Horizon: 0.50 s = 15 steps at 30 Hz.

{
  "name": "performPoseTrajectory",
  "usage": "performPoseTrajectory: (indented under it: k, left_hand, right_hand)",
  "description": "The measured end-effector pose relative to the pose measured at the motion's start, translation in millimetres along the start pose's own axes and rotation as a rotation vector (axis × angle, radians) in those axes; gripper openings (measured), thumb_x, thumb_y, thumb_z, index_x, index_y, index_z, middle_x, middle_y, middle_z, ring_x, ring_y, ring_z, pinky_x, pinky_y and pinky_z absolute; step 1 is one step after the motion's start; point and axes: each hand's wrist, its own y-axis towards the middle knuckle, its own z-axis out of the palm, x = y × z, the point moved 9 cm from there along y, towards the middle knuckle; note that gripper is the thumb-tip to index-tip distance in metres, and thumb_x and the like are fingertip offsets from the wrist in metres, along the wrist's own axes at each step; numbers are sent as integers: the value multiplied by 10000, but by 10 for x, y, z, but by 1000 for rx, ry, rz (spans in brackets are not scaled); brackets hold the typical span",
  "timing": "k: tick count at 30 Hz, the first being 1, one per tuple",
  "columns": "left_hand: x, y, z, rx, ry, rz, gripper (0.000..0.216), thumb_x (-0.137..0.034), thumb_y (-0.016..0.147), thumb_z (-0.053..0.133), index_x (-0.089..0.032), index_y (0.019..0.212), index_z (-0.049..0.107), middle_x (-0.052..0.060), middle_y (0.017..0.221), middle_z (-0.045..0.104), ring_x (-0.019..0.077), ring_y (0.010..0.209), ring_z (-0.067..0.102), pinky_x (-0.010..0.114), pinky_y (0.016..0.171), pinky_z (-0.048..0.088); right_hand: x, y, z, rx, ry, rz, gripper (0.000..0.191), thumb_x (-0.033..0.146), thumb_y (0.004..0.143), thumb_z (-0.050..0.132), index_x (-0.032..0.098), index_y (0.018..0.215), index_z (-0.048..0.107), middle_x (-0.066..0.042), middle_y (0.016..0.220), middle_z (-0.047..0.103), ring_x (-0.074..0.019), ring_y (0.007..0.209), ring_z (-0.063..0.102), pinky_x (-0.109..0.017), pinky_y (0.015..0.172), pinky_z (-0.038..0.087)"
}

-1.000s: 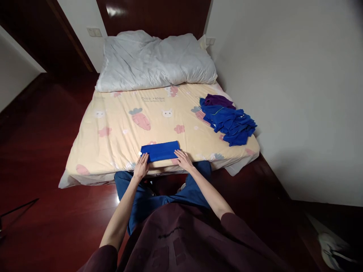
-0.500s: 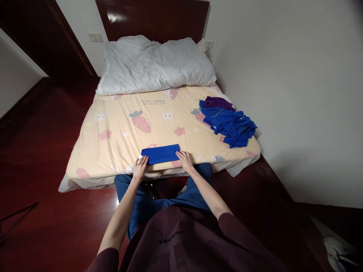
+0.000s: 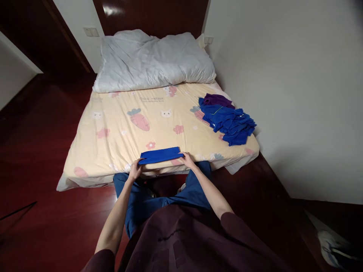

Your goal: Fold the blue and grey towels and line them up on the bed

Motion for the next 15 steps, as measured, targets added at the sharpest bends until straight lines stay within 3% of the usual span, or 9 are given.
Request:
performPoseTrajectory:
  k: [4,10,15]
  left_hand:
    - [98,101,-30,-32,-41,-128,477,-435,917,468,-159,1294,565,95,967,729,254,833,699,422,839,570]
    - [122,285,-83,-46,24,-171,478,-412,941,419,-141,1303,572,151,1160,722,298,1046,698,456,963,540]
    - [155,320,-71,-38,69,-220,492,-341,936,418,-111,1346,565,161,1222,716,291,1075,700,450,1016,527]
  right_hand:
    - [-5,43,-32,-82,8,72,228,399,917,550,208,955,669,-71,911,693,-233,913,637,-349,845,533]
    - [72,182,-44,-97,-65,124,291,437,962,481,209,870,637,-57,807,676,-220,793,637,-316,787,508]
    - [31,228,-24,-63,-122,220,274,404,981,519,189,961,688,-75,858,727,-221,842,683,-305,832,518]
